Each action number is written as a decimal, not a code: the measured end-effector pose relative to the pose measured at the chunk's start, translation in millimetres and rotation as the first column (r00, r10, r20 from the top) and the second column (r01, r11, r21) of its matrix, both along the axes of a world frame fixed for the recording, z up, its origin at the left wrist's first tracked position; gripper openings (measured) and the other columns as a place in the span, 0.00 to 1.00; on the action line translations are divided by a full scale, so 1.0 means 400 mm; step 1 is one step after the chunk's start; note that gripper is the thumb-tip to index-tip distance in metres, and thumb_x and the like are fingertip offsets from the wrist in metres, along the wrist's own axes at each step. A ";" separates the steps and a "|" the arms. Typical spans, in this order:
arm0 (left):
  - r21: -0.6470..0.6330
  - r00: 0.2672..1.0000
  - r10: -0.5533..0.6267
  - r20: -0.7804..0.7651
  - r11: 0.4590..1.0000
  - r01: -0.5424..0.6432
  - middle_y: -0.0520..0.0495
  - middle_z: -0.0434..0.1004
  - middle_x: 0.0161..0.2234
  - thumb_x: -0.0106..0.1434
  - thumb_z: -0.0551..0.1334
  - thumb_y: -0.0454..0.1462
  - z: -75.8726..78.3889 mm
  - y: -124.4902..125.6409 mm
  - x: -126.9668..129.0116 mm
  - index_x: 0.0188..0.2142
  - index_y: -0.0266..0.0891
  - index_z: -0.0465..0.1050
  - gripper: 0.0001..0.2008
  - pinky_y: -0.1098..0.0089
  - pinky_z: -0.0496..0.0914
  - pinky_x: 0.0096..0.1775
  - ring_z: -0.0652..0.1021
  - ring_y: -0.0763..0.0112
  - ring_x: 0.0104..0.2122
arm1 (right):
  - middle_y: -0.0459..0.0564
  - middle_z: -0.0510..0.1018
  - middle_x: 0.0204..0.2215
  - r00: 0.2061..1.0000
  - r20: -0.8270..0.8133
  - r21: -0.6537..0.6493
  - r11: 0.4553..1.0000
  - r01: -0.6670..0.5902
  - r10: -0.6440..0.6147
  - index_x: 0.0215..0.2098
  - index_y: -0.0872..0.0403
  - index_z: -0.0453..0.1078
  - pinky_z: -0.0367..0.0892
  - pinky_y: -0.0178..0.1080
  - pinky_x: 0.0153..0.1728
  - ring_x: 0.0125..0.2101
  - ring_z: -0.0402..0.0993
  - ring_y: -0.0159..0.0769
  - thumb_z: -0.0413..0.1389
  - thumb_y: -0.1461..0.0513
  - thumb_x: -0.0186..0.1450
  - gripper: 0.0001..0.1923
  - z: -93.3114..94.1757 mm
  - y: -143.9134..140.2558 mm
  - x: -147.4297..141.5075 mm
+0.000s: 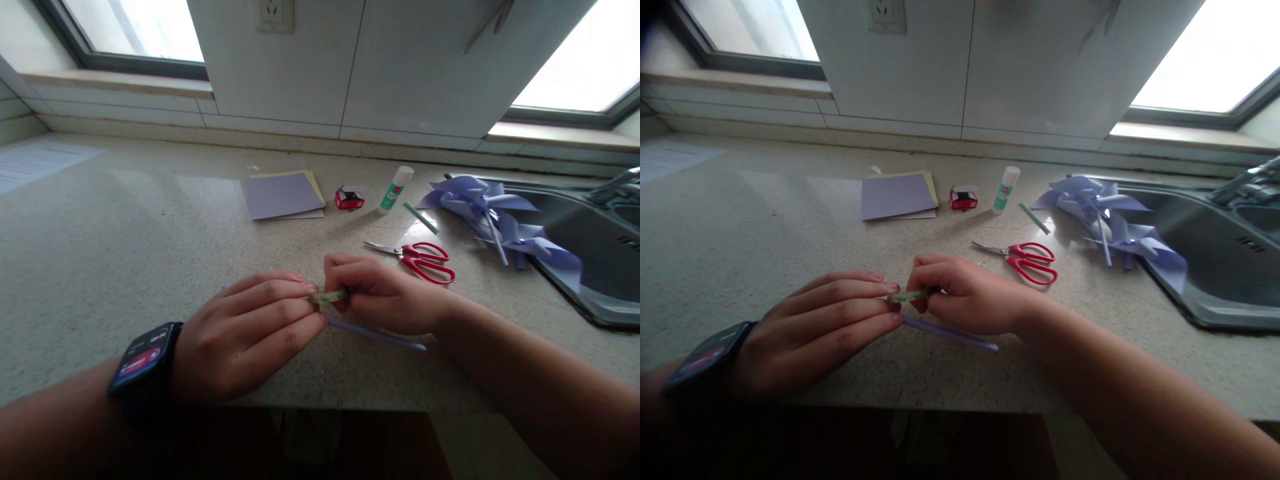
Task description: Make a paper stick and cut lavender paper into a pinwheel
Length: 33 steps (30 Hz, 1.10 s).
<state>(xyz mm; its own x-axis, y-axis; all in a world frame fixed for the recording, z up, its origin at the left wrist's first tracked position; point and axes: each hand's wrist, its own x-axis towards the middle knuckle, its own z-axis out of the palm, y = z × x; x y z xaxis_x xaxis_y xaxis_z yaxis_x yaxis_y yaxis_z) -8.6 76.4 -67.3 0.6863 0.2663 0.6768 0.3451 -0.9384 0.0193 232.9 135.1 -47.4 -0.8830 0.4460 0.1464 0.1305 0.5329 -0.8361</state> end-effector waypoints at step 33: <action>0.049 0.996 0.084 -0.025 0.995 -0.083 0.41 0.84 0.45 0.73 0.54 0.29 0.010 -0.001 -0.006 0.46 0.30 0.78 0.13 0.62 0.70 0.60 0.80 0.65 0.50 | 0.45 0.71 0.31 0.940 -0.059 -0.251 0.916 0.312 -0.336 0.35 0.55 0.67 0.64 0.34 0.30 0.30 0.68 0.30 0.60 0.63 0.63 0.06 -0.032 -0.006 -0.002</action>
